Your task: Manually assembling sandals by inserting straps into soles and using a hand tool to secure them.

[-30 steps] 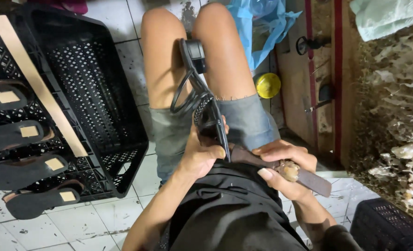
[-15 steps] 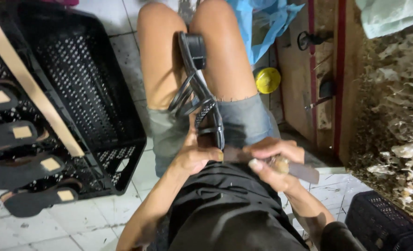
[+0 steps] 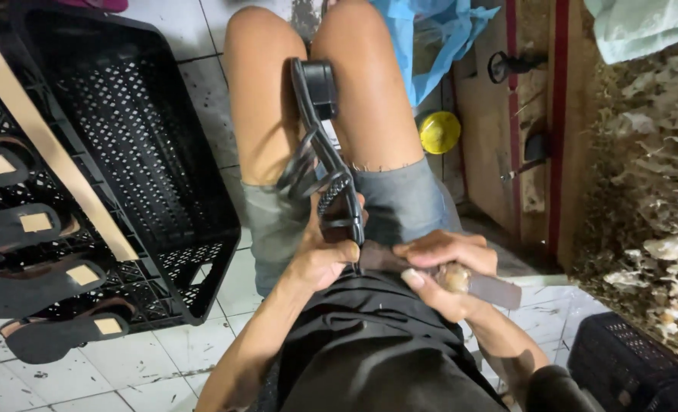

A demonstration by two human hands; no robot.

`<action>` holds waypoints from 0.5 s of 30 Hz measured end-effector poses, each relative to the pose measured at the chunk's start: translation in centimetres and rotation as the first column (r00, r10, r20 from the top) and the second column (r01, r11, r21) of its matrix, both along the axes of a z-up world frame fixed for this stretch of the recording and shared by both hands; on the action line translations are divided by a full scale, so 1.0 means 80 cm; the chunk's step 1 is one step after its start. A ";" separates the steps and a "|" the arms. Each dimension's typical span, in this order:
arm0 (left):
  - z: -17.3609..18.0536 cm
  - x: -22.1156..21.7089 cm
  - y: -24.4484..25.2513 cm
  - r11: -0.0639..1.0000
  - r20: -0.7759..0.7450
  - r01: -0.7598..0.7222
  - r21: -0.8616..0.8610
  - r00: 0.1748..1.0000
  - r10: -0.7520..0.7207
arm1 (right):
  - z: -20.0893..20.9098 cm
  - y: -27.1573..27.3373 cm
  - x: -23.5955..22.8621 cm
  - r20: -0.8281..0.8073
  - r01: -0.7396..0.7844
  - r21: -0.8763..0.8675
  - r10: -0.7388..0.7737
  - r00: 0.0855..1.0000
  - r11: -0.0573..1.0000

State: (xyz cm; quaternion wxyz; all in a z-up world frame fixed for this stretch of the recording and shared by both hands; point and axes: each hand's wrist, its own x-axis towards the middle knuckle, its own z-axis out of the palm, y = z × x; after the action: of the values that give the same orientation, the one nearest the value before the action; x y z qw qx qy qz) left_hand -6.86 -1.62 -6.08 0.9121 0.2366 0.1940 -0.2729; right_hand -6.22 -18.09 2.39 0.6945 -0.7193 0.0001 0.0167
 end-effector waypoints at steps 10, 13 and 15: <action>-0.010 -0.009 -0.005 0.999 0.066 -0.012 -0.045 0.998 0.015 | 0.007 0.001 0.016 -0.033 0.033 0.076 -0.030 0.999 0.997; -0.003 -0.006 0.002 0.993 0.048 0.006 -0.119 0.999 0.000 | -0.001 -0.002 0.015 -0.054 0.039 0.130 -0.033 0.998 0.991; 0.016 -0.005 0.005 0.983 0.039 0.008 -0.181 0.999 -0.001 | -0.006 -0.010 0.003 -0.056 0.058 0.202 -0.047 0.997 0.978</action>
State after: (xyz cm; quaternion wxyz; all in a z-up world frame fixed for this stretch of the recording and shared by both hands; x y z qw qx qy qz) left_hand -7.27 -1.22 -4.79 0.9327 0.1583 0.1502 -0.2870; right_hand -6.01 -18.90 1.94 0.7644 -0.6435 0.0351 0.0166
